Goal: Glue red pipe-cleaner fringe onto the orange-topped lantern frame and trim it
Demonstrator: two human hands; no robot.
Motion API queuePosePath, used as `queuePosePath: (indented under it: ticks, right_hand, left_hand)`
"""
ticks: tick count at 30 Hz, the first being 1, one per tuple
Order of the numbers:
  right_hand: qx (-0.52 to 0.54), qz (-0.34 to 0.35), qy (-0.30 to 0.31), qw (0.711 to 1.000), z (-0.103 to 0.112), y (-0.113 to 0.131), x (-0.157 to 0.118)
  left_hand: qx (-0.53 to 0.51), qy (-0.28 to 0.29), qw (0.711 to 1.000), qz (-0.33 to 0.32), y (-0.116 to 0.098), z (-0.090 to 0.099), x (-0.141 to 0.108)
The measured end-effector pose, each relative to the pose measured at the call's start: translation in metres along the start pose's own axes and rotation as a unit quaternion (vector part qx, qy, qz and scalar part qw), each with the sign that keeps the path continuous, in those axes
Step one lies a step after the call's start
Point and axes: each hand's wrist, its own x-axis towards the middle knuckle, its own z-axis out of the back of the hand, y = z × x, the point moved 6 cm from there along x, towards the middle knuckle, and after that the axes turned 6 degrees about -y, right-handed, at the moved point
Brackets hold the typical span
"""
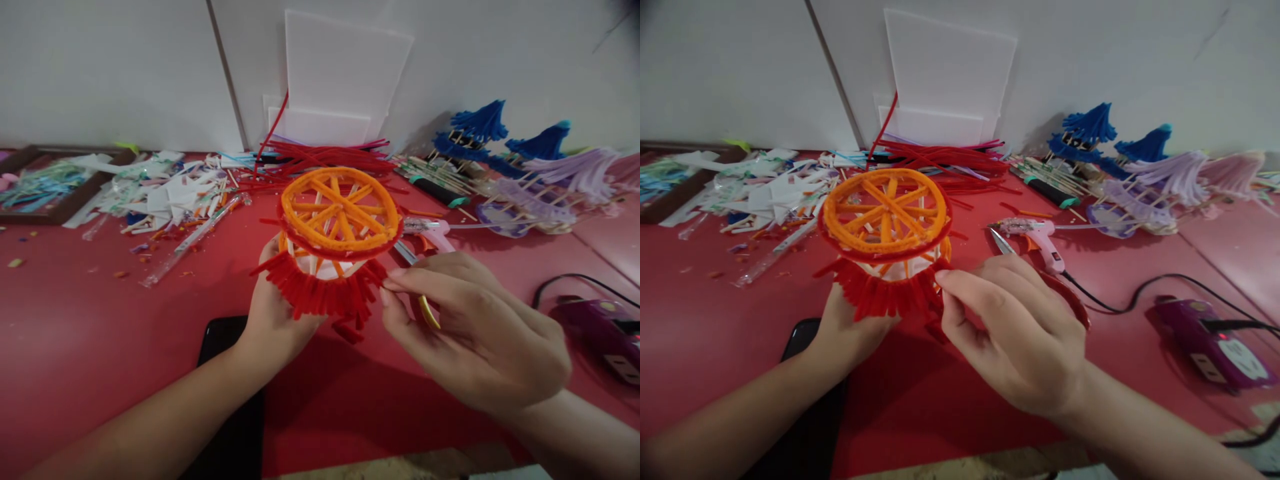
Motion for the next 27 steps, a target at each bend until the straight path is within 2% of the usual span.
queuePosePath:
  ticks: [3,8,12,15,22,27]
  right_hand:
    - [0.014,0.046,-0.006,0.999,0.002,0.001,-0.002]
    - [-0.071,0.100,0.001,0.992,0.005,0.000,-0.004]
    - [-0.077,0.089,0.001,0.993,0.003,0.000,0.001]
    - [-0.072,0.075,-0.001,0.995,0.001,0.001,0.004]
    - [-0.089,0.105,-0.030,0.990,0.004,0.006,-0.001]
    - [-0.085,0.117,0.003,0.990,0.003,0.005,-0.008]
  left_hand:
    - [-0.027,0.018,0.999,0.003,0.000,-0.002,0.000]
    - [-0.037,0.023,0.999,0.019,-0.001,-0.003,-0.001]
    - [-0.012,0.007,1.000,0.013,0.000,0.000,-0.002]
    - [-0.016,0.020,1.000,0.010,0.001,-0.001,-0.003]
    - [-0.046,0.039,0.998,-0.002,-0.004,-0.005,-0.001]
    - [-0.045,0.049,0.998,-0.005,-0.004,-0.006,-0.001]
